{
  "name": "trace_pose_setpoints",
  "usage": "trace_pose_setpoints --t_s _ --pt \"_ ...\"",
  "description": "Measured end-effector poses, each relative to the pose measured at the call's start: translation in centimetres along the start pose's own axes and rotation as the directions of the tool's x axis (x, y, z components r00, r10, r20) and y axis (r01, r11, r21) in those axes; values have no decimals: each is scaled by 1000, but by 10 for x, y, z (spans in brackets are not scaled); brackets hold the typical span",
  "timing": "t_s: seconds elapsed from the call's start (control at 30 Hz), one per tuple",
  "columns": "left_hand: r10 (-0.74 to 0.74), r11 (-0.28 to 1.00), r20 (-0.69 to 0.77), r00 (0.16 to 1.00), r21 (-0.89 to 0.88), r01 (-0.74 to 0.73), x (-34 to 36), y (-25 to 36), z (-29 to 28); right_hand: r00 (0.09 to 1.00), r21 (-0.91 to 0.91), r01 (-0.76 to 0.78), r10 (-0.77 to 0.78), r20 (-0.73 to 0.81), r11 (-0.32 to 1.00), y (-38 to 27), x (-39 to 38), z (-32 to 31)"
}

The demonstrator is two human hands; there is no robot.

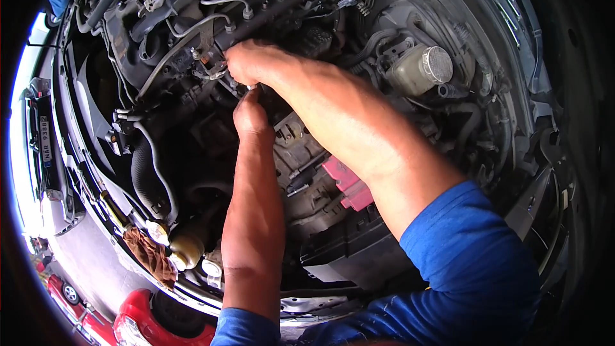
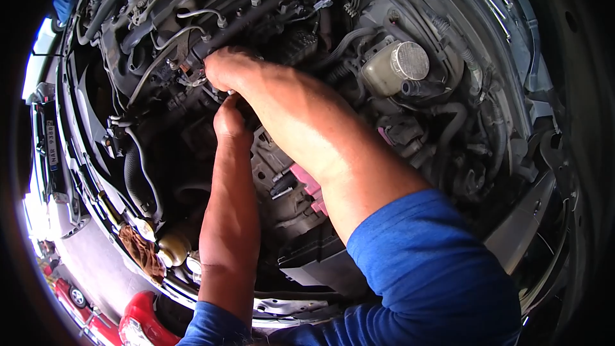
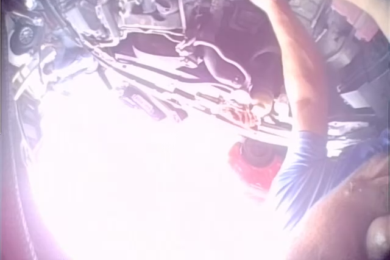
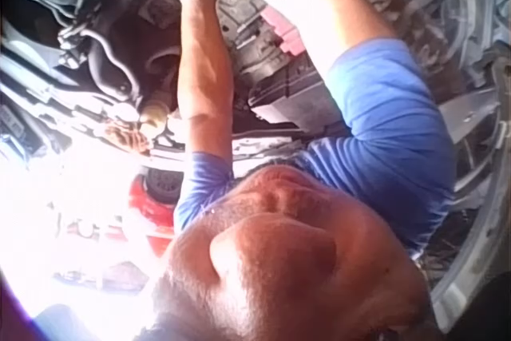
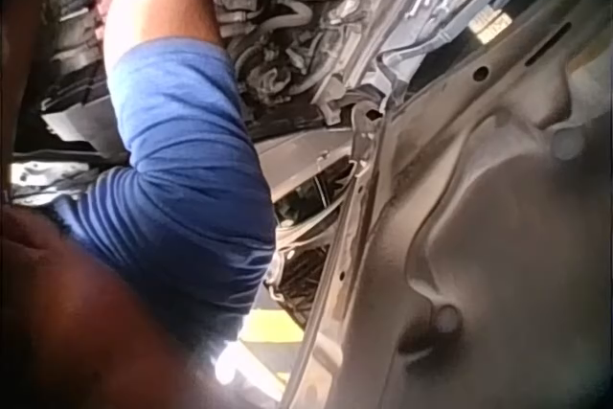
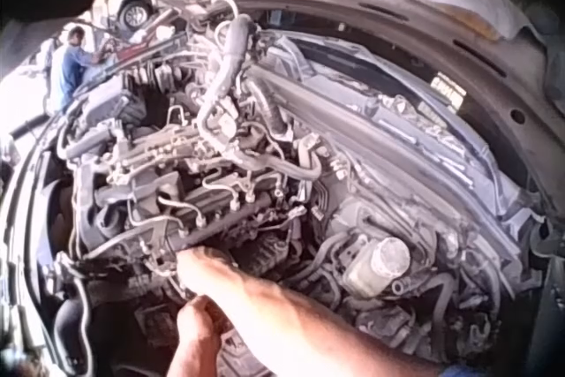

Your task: Replacing or repairing components on a car engine block using a socket wrench.

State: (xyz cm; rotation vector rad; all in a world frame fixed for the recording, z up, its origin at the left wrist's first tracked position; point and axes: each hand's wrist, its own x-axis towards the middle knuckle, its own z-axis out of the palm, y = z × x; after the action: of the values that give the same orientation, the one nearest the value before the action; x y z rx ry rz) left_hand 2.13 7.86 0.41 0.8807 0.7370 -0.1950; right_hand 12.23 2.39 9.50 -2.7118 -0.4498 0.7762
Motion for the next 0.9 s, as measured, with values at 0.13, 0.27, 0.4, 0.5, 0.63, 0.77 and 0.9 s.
trace_pose_setpoints --t_s 0.13,0.27,0.4,0.5,0.63,0.77,0.9 --pt "-64 982 -14 998 -180 61 -1 -4 4 1000 12 12 -12 -29 1000 2 1 1" --pt "-45 976 29 999 -210 50 -3 -5 3 1000 -24 -9 10 7 1000 0 3 -1" --pt "-22 980 7 1000 -198 23 2 -9 2 1000 -24 -4 5 30 1000 0 5 0" --pt "-4 983 -50 999 -181 -5 8 -12 4 999 -33 32 -32 1 999 2 6 2" --pt "-19 989 -100 995 -150 4 10 -9 4 998 -13 63 -63 -26 998 5 7 4" --pt "24 998 -136 990 -46 -31 9 -4 4 993 -27 101 -102 -61 995 9 4 7" --pt "77 992 -221 972 112 -53 8 2 7 959 89 172 -146 -242 981 21 -9 15"
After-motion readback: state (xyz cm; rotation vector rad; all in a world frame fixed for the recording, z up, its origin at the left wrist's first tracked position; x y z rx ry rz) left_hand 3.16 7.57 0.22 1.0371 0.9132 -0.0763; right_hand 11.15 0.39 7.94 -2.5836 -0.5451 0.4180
